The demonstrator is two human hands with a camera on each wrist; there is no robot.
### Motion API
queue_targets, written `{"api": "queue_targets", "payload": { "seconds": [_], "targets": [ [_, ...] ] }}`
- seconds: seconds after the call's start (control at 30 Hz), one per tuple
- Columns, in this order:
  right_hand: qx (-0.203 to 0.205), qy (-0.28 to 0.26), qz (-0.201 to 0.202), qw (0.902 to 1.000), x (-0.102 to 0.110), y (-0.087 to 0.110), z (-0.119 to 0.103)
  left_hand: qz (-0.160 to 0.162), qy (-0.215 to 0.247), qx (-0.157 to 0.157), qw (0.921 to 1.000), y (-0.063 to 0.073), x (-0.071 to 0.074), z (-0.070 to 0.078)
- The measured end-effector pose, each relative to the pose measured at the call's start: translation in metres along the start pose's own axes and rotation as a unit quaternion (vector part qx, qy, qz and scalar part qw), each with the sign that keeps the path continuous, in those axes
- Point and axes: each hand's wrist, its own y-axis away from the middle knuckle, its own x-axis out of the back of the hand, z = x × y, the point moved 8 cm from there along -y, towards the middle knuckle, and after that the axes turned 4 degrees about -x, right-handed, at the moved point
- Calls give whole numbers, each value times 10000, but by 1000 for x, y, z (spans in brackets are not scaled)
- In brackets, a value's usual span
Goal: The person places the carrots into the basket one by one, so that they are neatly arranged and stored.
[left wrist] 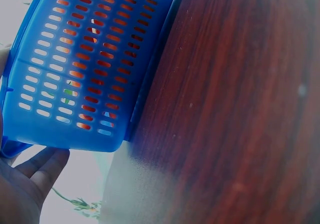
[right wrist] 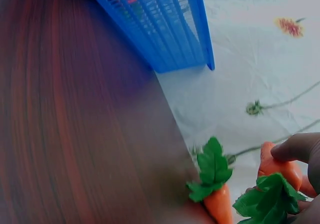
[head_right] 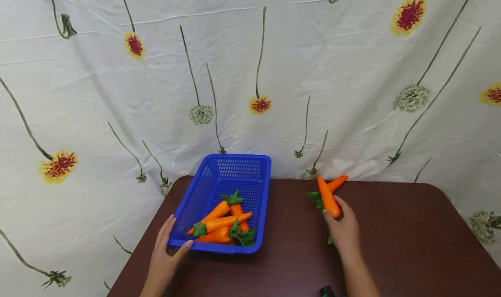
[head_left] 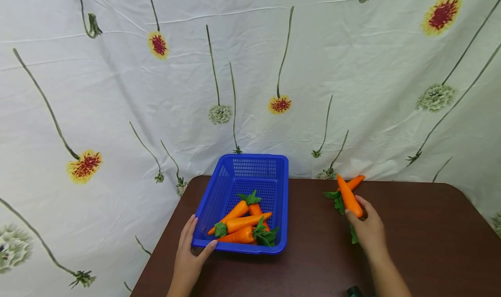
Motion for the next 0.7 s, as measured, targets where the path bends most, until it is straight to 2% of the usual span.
{"api": "queue_targets", "payload": {
  "seconds": [0.27,0.53,0.7],
  "targets": [
    [516,40,-101,9986,-17,10,-24,13,26,-16,10000,0,0,0],
    [1152,42,-11,9933,-31,22,-46,41,35,-65,10000,0,1,1],
    [1358,-11,-53,9907,-44,31,-56,35,30,-84,10000,1,1,3]
  ]
}}
